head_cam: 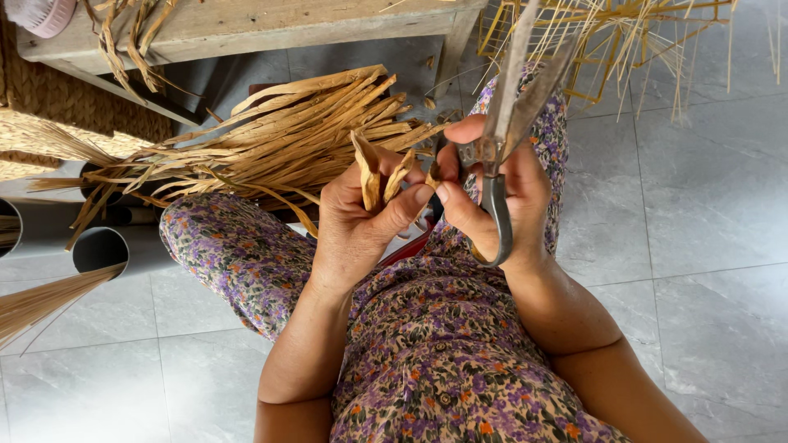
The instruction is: The person sits on the floor and trims dried palm leaves with scissors, cutting strips from a large bundle of leaves resting on a low stand. They repeatedly pick up leaf pieces, cut off sections, and set the cut pieces aside while holding the bundle in place with one hand.
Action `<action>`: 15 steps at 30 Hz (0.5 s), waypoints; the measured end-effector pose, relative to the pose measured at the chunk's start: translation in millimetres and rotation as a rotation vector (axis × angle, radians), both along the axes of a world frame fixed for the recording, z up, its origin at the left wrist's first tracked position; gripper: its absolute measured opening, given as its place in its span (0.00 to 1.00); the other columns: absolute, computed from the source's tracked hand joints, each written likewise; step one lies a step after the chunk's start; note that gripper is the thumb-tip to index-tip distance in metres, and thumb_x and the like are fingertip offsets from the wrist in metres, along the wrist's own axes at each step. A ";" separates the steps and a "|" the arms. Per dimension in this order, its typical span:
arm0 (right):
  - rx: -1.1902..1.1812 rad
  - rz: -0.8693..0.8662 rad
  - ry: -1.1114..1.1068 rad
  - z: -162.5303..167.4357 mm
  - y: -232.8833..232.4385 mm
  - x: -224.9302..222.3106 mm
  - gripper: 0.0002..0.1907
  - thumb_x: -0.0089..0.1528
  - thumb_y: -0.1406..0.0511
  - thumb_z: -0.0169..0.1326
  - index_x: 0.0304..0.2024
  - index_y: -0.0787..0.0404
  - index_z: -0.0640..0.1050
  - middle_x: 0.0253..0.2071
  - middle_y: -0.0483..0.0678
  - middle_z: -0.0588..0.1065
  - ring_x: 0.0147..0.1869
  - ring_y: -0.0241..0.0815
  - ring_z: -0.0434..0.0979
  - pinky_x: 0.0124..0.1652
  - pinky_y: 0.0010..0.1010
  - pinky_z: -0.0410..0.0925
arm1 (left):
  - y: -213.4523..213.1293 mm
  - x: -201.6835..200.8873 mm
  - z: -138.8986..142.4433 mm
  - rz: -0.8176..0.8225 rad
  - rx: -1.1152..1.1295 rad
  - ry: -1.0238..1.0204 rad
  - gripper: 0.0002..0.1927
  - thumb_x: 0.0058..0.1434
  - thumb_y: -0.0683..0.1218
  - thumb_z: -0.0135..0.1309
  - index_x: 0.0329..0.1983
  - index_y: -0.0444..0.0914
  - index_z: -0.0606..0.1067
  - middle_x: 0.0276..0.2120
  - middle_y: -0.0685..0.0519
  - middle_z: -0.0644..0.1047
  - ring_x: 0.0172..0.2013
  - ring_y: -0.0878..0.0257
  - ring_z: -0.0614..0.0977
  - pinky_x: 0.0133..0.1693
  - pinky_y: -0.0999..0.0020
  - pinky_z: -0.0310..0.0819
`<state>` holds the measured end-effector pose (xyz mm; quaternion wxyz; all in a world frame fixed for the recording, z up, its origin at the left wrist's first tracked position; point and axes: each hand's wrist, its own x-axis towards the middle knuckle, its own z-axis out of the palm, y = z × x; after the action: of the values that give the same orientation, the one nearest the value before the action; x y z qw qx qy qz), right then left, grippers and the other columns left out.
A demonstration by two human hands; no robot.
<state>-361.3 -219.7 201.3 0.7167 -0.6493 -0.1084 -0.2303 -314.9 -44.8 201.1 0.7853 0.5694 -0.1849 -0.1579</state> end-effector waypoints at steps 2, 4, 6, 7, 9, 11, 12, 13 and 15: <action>-0.006 -0.004 0.030 -0.8 0.3 -0.8 0.22 0.65 0.79 0.59 0.60 0.65 0.70 0.52 0.45 0.71 0.45 0.34 0.74 0.38 0.20 0.69 | -0.8 -1.0 -4.0 0.006 -0.015 -0.026 0.07 0.70 0.40 0.62 0.45 0.34 0.76 0.38 0.59 0.76 0.36 0.74 0.73 0.39 0.78 0.70; -0.004 -0.006 0.026 -1.9 0.7 -1.3 0.22 0.65 0.79 0.59 0.59 0.65 0.70 0.52 0.46 0.71 0.45 0.34 0.74 0.37 0.20 0.68 | -3.2 -3.9 -7.3 -0.003 -0.095 0.015 0.07 0.71 0.41 0.61 0.45 0.34 0.75 0.35 0.59 0.75 0.34 0.75 0.72 0.39 0.78 0.68; 0.015 -0.006 0.031 -3.0 1.2 -1.7 0.22 0.65 0.79 0.59 0.59 0.65 0.70 0.51 0.46 0.71 0.45 0.33 0.74 0.34 0.19 0.68 | -7.9 -8.1 -8.9 0.016 -0.132 0.051 0.07 0.71 0.41 0.59 0.45 0.35 0.74 0.34 0.59 0.75 0.32 0.74 0.72 0.37 0.77 0.68; 0.033 -0.005 0.046 -3.5 1.5 -1.9 0.22 0.65 0.79 0.58 0.60 0.66 0.69 0.49 0.46 0.71 0.45 0.33 0.73 0.32 0.18 0.67 | -10.6 -10.3 -9.3 0.040 -0.128 0.065 0.07 0.70 0.42 0.58 0.45 0.35 0.73 0.34 0.59 0.76 0.31 0.74 0.73 0.35 0.77 0.69; 0.051 -0.008 0.085 -4.0 1.6 -2.7 0.22 0.65 0.79 0.58 0.60 0.66 0.69 0.47 0.47 0.71 0.43 0.31 0.72 0.30 0.16 0.66 | -16.1 -14.5 -9.2 0.112 -0.080 -0.001 0.06 0.72 0.42 0.57 0.46 0.35 0.73 0.34 0.59 0.75 0.31 0.74 0.72 0.35 0.78 0.69; 0.054 -0.015 0.135 -4.6 1.2 -2.8 0.23 0.64 0.79 0.58 0.60 0.65 0.68 0.44 0.47 0.72 0.39 0.29 0.71 0.29 0.15 0.64 | -19.9 -17.2 -8.7 0.204 0.008 -0.161 0.06 0.77 0.42 0.57 0.47 0.34 0.72 0.34 0.59 0.74 0.33 0.75 0.70 0.38 0.80 0.68; 0.039 -0.031 0.139 -5.0 0.6 -2.9 0.24 0.63 0.78 0.57 0.61 0.65 0.68 0.44 0.47 0.72 0.37 0.28 0.71 0.29 0.15 0.65 | -20.1 -17.2 -8.7 0.181 -0.017 -0.117 0.07 0.75 0.42 0.57 0.48 0.35 0.73 0.34 0.59 0.74 0.33 0.75 0.71 0.37 0.80 0.68; 0.025 -0.047 0.143 -5.5 -0.4 -2.2 0.25 0.63 0.78 0.57 0.61 0.65 0.68 0.44 0.47 0.72 0.36 0.28 0.71 0.29 0.16 0.66 | -19.9 -16.7 -9.2 0.157 -0.041 -0.071 0.07 0.74 0.42 0.57 0.49 0.35 0.73 0.34 0.60 0.75 0.32 0.75 0.71 0.36 0.79 0.68; 0.062 -0.051 0.110 -7.9 -2.9 2.1 0.25 0.62 0.78 0.57 0.61 0.64 0.68 0.46 0.46 0.71 0.37 0.29 0.71 0.33 0.18 0.67 | -17.0 -13.2 -11.5 0.099 -0.024 0.001 0.10 0.70 0.42 0.59 0.50 0.35 0.73 0.34 0.60 0.77 0.30 0.74 0.73 0.34 0.79 0.69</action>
<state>-359.2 -222.6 193.4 0.7353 -0.6410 -0.0450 -0.2155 -328.1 -61.7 189.6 0.7991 0.5682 -0.1579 -0.1169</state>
